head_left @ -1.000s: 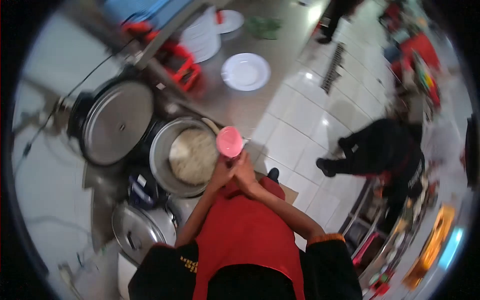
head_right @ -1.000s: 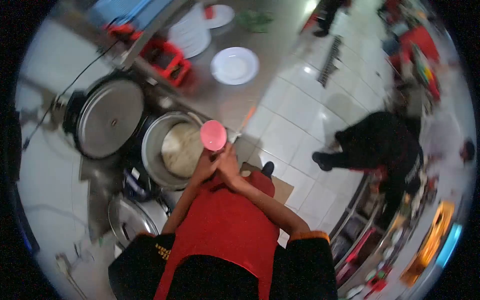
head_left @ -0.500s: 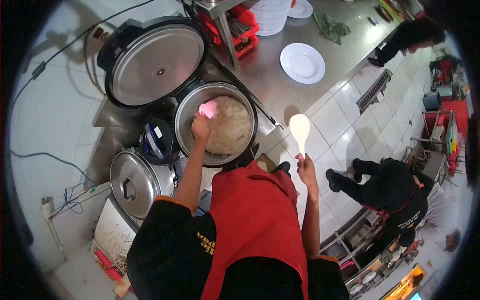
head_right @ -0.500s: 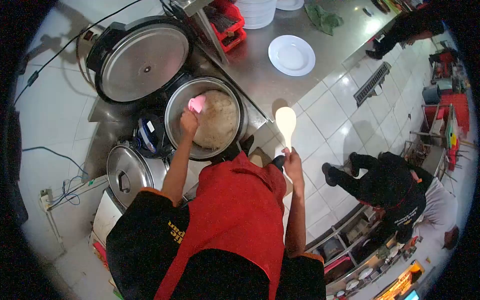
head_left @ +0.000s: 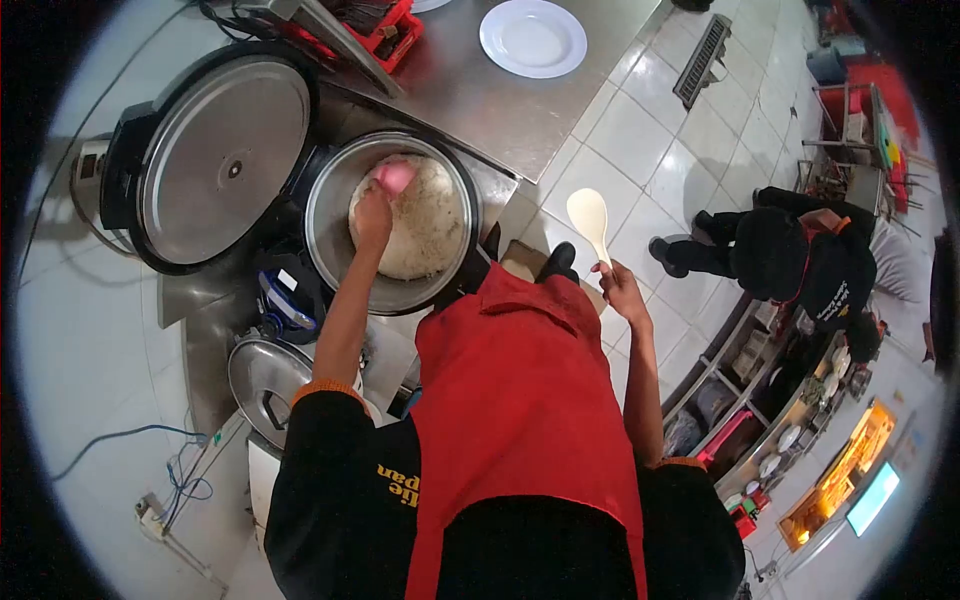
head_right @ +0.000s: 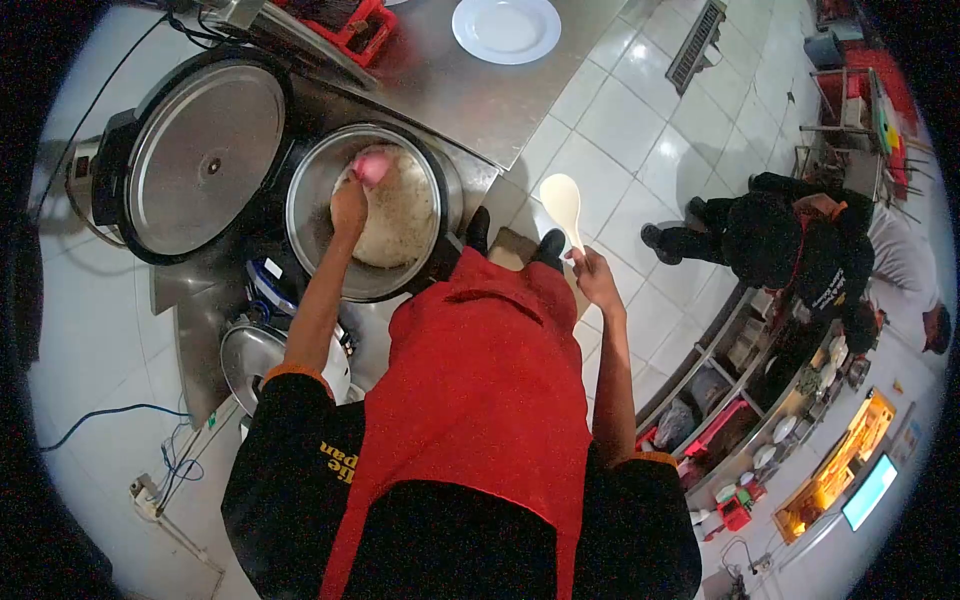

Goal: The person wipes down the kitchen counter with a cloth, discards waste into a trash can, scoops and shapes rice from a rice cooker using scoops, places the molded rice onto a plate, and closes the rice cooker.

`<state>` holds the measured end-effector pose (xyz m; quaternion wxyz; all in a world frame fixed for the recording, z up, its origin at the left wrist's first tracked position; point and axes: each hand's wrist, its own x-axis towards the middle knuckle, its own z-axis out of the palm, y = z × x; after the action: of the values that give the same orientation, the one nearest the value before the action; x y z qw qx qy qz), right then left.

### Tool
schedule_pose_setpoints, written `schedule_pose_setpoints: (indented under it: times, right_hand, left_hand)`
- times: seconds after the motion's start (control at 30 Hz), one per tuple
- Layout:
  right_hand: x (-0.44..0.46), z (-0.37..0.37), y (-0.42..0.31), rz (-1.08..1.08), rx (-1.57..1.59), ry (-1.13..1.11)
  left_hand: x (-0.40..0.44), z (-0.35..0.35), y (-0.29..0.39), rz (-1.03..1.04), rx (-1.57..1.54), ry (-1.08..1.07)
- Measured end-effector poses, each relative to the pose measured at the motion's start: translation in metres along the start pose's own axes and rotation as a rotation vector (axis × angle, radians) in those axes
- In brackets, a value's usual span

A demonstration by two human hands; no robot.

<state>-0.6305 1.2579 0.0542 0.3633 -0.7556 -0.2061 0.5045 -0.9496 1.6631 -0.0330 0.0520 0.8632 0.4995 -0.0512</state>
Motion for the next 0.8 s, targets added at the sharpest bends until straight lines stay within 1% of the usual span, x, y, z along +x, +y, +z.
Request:
schedule_pose_setpoints:
  times: [0.03,0.07,0.13,0.17,0.23,0.27,0.3,0.33,0.37,0.4,0.43,0.47,0.5,0.53,0.57,0.6,0.63,0.67,0.7,0.73,0.77,0.8]
  right_hand:
    - [0.0,0.002,-0.002,0.012,-0.002,-0.001]
    - [0.0,0.005,-0.001,0.015,0.0,0.001]
    - [0.004,0.009,0.0,-0.007,-0.01,0.012]
    - [0.004,0.01,0.001,-0.009,-0.007,0.02]
    - [0.003,0.011,-0.001,-0.035,-0.053,0.013]
    - [0.008,0.015,0.023,-0.197,0.021,0.012]
    - [0.01,0.015,0.047,-0.233,0.424,-0.18]
    - [0.024,0.029,0.102,-0.518,0.159,-0.005]
    - [0.023,0.039,0.131,-0.484,0.56,-0.05]
    - [0.001,0.037,0.089,-0.267,0.214,0.119]
    - [-0.026,0.033,0.033,-0.019,-0.12,0.2]
    - [-0.018,0.044,0.049,-0.011,-0.194,0.216]
    - [-0.03,0.036,0.042,-0.043,-0.088,0.194]
    - [-0.04,0.03,0.042,-0.038,-0.148,0.171]
    - [-0.051,0.032,0.047,0.054,-0.11,0.249]
    - [-0.055,0.036,0.048,0.121,-0.072,0.295]
    - [-0.056,0.037,0.051,0.112,-0.067,0.317]
    - [-0.061,0.039,0.053,0.101,-0.042,0.325]
    - [-0.067,0.041,0.059,0.093,-0.019,0.336]
    - [-0.067,0.043,0.066,0.095,-0.011,0.349]
    - [-0.07,0.047,0.072,0.057,-0.016,0.379]
    - [-0.078,0.049,0.07,0.019,-0.024,0.403]
  left_hand:
    - [0.001,-0.006,0.005,0.058,-0.009,-0.022]
    - [0.002,-0.013,0.008,0.061,-0.009,-0.024]
    - [0.007,-0.021,0.013,0.147,0.022,-0.176]
    - [0.008,-0.021,0.014,0.154,0.022,-0.172]
    - [0.011,-0.019,0.015,0.278,0.107,-0.168]
    - [0.007,-0.022,0.016,0.254,0.123,-0.254]
    - [-0.003,-0.027,0.02,0.268,0.124,-0.336]
    - [-0.023,0.01,-0.011,0.639,-0.253,0.032]
    - [-0.02,0.025,-0.016,0.402,-0.471,-0.322]
    - [-0.015,0.032,-0.015,0.429,-0.549,-0.413]
    - [-0.018,0.036,-0.019,0.485,-0.549,-0.451]
    - [-0.018,0.043,-0.028,0.532,-0.508,-0.484]
    - [-0.013,0.054,-0.041,0.583,-0.426,-0.552]
    - [-0.017,0.072,-0.043,0.501,-0.333,-0.437]
    - [-0.019,0.039,-0.013,0.723,0.075,-0.348]
    - [-0.026,0.018,0.007,0.786,0.208,-0.349]
    - [-0.023,0.009,0.016,0.821,0.352,-0.344]
    - [-0.005,0.024,0.011,0.834,0.36,-0.333]
    - [0.01,0.048,0.006,0.945,0.435,-0.333]
    - [0.019,0.053,0.012,1.054,0.512,-0.336]
    - [0.024,0.053,0.014,1.128,0.699,-0.392]
    - [0.029,0.051,0.016,1.138,0.704,-0.387]
